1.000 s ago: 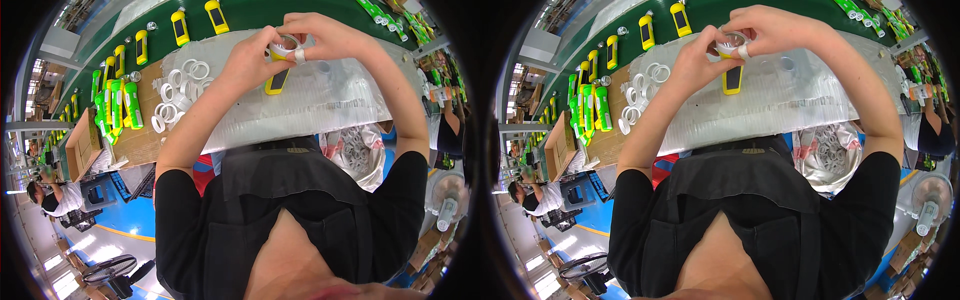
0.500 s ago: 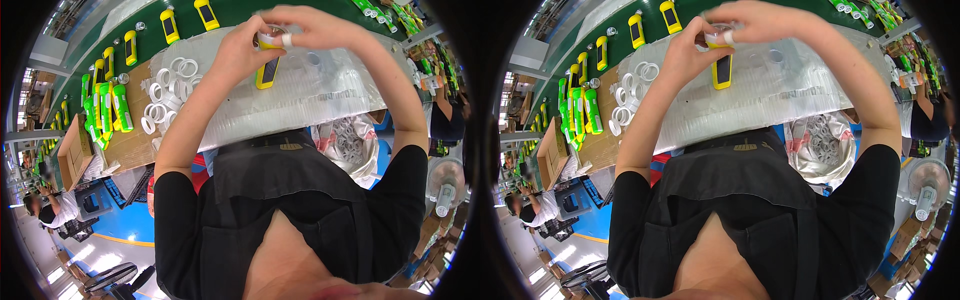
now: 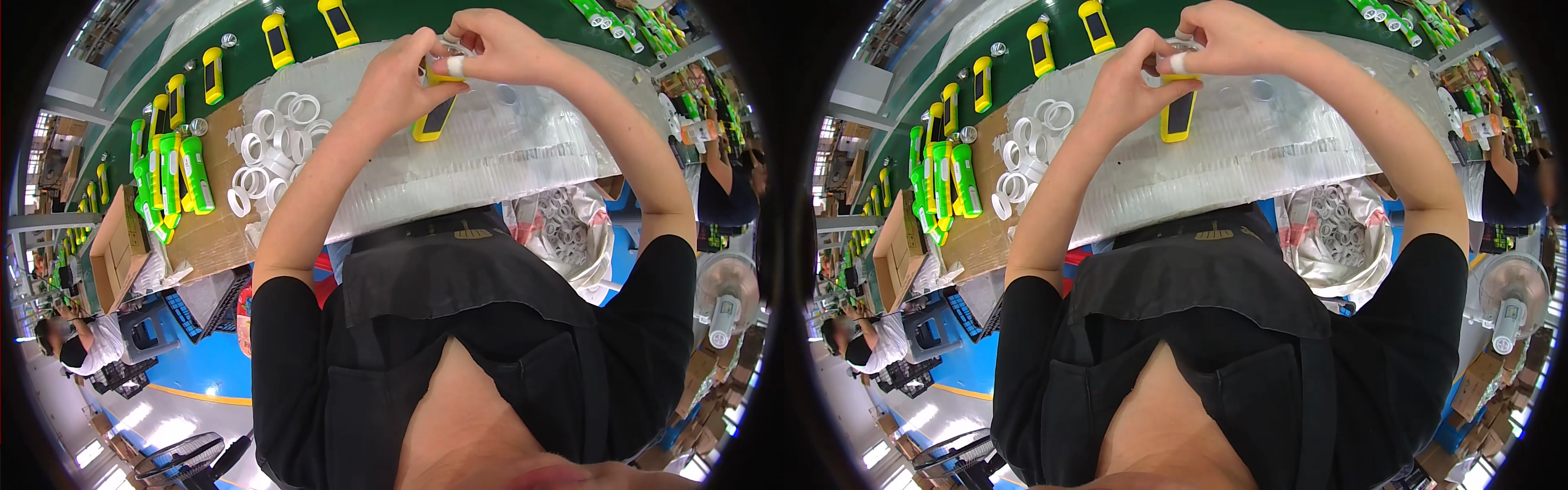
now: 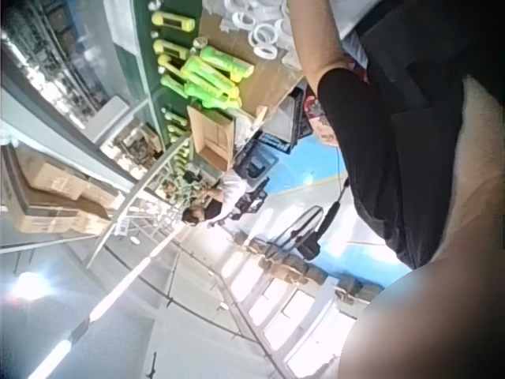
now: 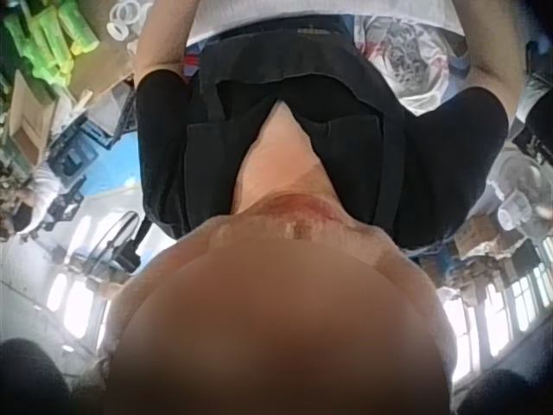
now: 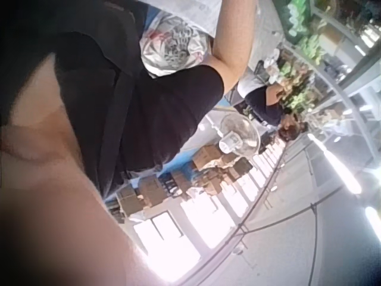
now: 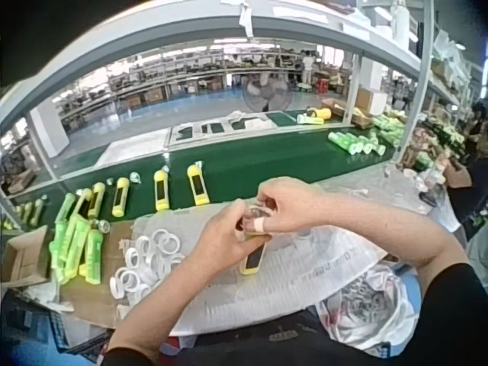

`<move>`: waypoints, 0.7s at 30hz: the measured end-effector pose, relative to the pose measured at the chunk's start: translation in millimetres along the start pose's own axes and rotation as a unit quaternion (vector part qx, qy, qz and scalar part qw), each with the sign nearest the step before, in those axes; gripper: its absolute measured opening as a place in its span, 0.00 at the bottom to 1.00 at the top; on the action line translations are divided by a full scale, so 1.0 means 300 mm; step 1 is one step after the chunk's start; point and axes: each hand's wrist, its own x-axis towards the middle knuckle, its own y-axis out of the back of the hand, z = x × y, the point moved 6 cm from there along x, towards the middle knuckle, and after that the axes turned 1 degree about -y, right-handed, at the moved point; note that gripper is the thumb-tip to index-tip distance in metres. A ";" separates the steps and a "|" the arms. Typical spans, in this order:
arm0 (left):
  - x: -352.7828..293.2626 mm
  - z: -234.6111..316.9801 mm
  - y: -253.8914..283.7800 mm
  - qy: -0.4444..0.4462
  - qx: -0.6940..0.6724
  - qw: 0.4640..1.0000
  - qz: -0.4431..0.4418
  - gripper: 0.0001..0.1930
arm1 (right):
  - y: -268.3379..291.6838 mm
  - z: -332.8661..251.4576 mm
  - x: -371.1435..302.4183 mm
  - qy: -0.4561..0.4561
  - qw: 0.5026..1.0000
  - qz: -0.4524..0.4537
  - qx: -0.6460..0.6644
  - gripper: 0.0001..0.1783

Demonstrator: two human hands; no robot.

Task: Assembling front-end components onto plastic flashlight bodies on a factory assembly line.

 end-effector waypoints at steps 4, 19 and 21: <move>-0.011 -0.035 -0.009 0.046 -0.063 0.997 -0.009 0.28 | 0.004 0.001 0.001 -0.016 1.000 0.007 -0.002 0.23; 0.018 -0.123 -0.085 0.108 0.091 0.980 -0.143 0.26 | -0.077 0.194 -0.051 -0.150 0.966 0.172 0.124 0.26; 0.061 -0.244 -0.148 0.111 0.190 0.958 -0.187 0.26 | -0.216 0.347 -0.018 -0.164 0.950 0.216 0.153 0.27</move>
